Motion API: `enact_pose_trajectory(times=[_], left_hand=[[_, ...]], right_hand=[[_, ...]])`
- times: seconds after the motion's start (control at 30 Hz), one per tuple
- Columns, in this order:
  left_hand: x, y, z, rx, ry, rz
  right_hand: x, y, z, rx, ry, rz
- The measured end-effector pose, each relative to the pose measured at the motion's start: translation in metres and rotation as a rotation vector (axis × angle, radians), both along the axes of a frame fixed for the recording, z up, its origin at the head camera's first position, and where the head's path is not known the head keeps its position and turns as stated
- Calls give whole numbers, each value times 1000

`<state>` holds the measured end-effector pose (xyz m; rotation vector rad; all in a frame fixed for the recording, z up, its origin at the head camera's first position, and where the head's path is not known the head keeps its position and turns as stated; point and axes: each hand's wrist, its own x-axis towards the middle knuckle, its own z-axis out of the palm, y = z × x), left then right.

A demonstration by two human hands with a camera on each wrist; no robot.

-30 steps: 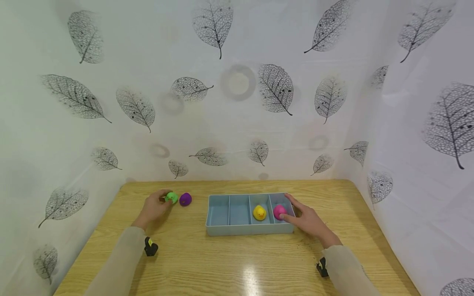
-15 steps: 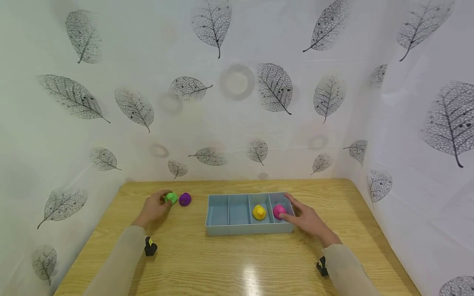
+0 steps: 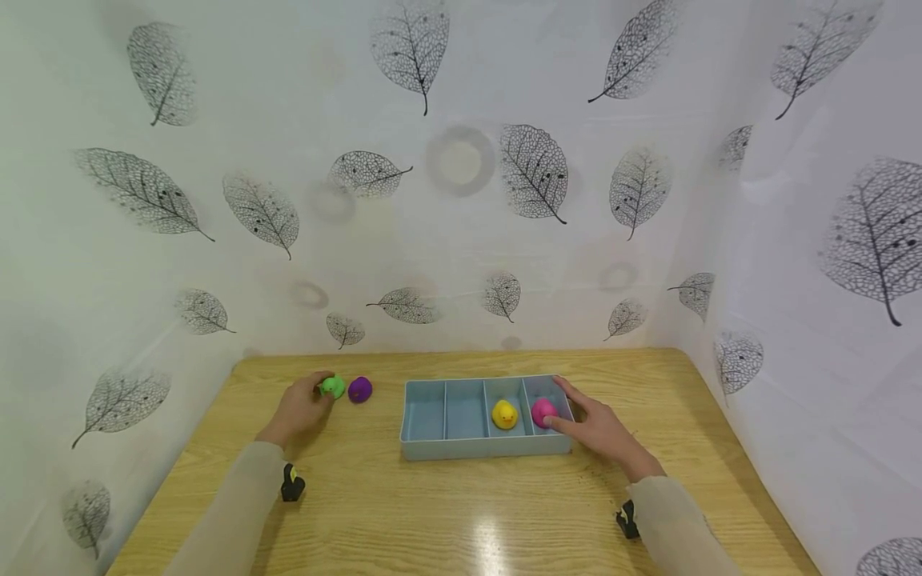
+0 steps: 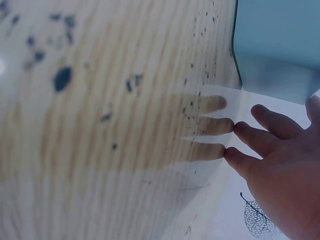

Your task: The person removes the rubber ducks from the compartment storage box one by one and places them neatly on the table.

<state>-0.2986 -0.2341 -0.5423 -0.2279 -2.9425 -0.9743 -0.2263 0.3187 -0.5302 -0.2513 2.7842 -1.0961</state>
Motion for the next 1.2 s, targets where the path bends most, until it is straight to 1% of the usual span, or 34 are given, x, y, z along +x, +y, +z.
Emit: enact_pose_trajectory(times=[0.2, 0.37, 0.47, 0.7, 0.83, 0.9, 0.97, 1.0, 1.07, 1.1, 1.17, 1.2], left_hand=[[-2, -2, -4, -14, -10, 4], [-3, -3, -5, -17, 2, -1], [-3, -3, -5, -18, 3, -7], [-2, -5, -2, -10, -20, -19], [-2, -5, -1, -19, -11, -32], [-1, -5, 1, -19, -16, -43], [0, -5, 6, -17, -40, -53], [1, -4, 9, -14, -61, -52], [3, -4, 15, 24, -128, -35], [3, -3, 18, 28, -140, -33], [2, -2, 23, 40, -139, -28], [1, -1, 26, 43, -114, -29]], right_hand=[[1, 1, 1, -20, -5, 2], [1, 1, 0, -19, -2, 1], [1, 1, 0, -26, -2, 1], [1, 1, 0, -32, -5, 0], [1, 1, -2, -36, -10, -1], [0, 1, -2, -37, -12, -2], [0, 1, -2, -37, -14, -3], [0, 1, -2, -34, -13, -2], [0, 1, -1, -32, -13, -3], [0, 1, -1, -30, -13, -4], [0, 1, -1, -28, -14, -3], [0, 1, -1, -24, -13, -2]])
